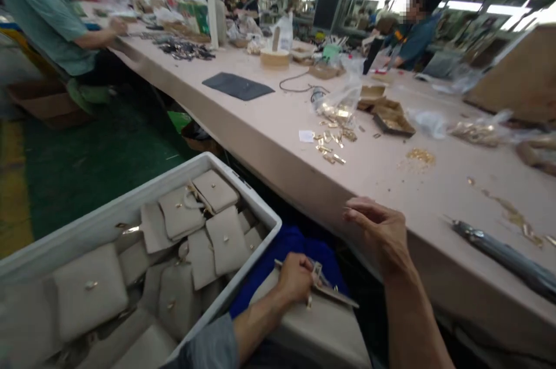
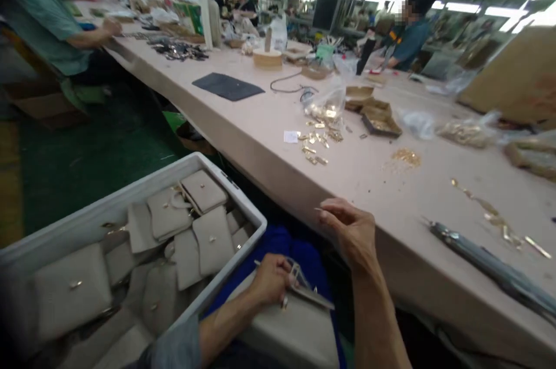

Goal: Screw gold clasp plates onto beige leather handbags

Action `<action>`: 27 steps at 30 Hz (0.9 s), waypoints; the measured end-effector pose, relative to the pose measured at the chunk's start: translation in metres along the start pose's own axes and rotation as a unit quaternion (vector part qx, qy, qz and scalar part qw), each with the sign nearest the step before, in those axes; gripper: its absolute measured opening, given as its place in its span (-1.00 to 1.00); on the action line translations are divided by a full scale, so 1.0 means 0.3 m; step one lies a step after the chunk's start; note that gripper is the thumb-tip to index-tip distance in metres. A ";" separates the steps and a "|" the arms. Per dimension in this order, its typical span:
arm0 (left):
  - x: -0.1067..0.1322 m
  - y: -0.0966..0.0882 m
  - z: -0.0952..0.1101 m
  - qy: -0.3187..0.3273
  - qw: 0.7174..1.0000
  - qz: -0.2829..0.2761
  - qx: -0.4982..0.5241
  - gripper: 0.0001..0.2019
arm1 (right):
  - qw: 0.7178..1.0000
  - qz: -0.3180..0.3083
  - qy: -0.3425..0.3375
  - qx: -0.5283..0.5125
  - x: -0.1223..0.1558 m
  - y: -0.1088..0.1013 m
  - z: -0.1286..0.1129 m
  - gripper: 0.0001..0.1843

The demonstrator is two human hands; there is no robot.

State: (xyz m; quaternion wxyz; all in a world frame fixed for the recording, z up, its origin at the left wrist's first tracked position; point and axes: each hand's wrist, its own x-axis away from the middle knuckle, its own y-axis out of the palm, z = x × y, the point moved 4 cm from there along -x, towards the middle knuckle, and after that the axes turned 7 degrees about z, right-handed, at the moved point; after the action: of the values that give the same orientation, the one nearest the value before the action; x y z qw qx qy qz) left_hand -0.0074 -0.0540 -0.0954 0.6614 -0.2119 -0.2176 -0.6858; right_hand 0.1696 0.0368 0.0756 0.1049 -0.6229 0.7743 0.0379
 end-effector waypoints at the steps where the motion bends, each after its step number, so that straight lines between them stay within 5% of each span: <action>1: 0.004 -0.001 0.008 0.004 1.000 -0.001 -0.006 -0.78 | 0.999 -0.020 0.017 -0.021 0.072 0.003 0.031 -0.78; 7: 0.003 0.012 0.029 0.014 0.999 -0.020 -0.041 -0.90 | 0.994 -0.003 0.107 -0.027 0.342 -0.028 0.284 -0.83; 11: 0.000 0.038 0.028 0.014 0.999 -0.028 -0.041 -0.93 | 0.982 0.004 0.189 -0.012 0.386 -0.045 0.390 -0.53; 27: 0.007 0.084 0.032 -0.032 0.996 -0.066 -0.048 -0.76 | 0.977 -0.006 0.202 0.064 0.401 -0.085 0.441 -0.60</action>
State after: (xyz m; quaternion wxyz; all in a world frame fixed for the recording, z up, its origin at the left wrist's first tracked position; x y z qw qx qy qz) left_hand 0.0178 -0.0508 -0.0859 0.5966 -0.2504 -0.2189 -0.7304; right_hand 0.1854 -0.0589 -0.0770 -0.0141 -0.6143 0.7766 -0.1388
